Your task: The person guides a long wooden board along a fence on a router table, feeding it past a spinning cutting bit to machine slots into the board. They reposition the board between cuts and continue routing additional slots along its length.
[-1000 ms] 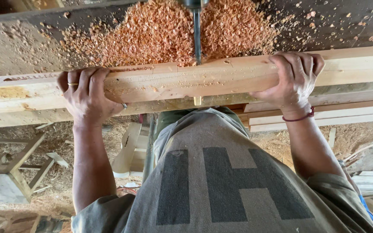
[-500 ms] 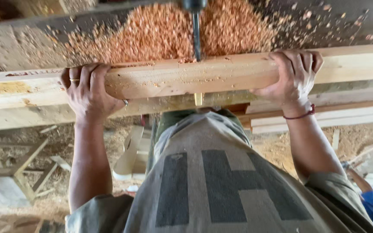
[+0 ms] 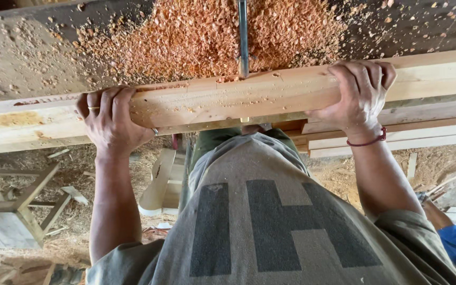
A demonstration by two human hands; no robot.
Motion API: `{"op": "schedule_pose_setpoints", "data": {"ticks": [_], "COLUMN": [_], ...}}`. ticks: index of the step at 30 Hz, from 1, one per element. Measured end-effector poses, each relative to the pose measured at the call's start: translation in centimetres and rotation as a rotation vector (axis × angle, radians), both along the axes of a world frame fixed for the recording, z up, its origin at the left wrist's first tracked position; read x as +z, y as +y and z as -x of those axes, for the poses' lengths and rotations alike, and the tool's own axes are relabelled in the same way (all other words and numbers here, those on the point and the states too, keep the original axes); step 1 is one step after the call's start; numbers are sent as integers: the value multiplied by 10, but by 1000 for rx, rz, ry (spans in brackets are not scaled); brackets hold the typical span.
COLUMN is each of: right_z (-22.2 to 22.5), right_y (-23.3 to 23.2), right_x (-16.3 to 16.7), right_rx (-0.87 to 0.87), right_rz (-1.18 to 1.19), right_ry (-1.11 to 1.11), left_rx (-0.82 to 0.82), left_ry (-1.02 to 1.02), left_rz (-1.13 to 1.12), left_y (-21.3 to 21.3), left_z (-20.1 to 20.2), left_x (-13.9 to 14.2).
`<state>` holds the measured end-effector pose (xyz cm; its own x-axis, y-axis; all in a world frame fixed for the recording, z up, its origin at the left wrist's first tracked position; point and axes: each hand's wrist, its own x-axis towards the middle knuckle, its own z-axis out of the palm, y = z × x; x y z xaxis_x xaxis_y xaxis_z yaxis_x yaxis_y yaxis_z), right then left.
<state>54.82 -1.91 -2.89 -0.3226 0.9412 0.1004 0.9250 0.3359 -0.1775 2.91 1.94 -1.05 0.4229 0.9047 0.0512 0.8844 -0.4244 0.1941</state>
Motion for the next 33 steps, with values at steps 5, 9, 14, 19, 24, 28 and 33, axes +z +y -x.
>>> {"op": "schedule_pose_setpoints", "data": {"ticks": [5, 9, 14, 19, 24, 28, 33], "right_z": [-4, -8, -13, -8, -2, -2, 1], "right_y": [0, -3, 17, 15, -4, -5, -1], "right_x": [-7, -12, -20, -4, 3, -4, -6], "right_rx": [25, 18, -3, -13, -23, -6, 8], "right_rz": [-26, -7, -32, 9, 29, -5, -10], "right_ry": [-16, -10, 40, -47, -29, 6, 17], "left_rx": [-16, -7, -116, 5, 25, 11, 14], "left_ry": [2, 50, -3, 13, -18, -28, 30], "left_rz": [-41, 8, -65, -10, 18, 49, 15], "left_y": [1, 5, 41, 28, 3, -2, -3], "left_z": [4, 3, -1, -14, -11, -1, 6], "left_x": [-5, -5, -7, 7, 12, 7, -4]}}
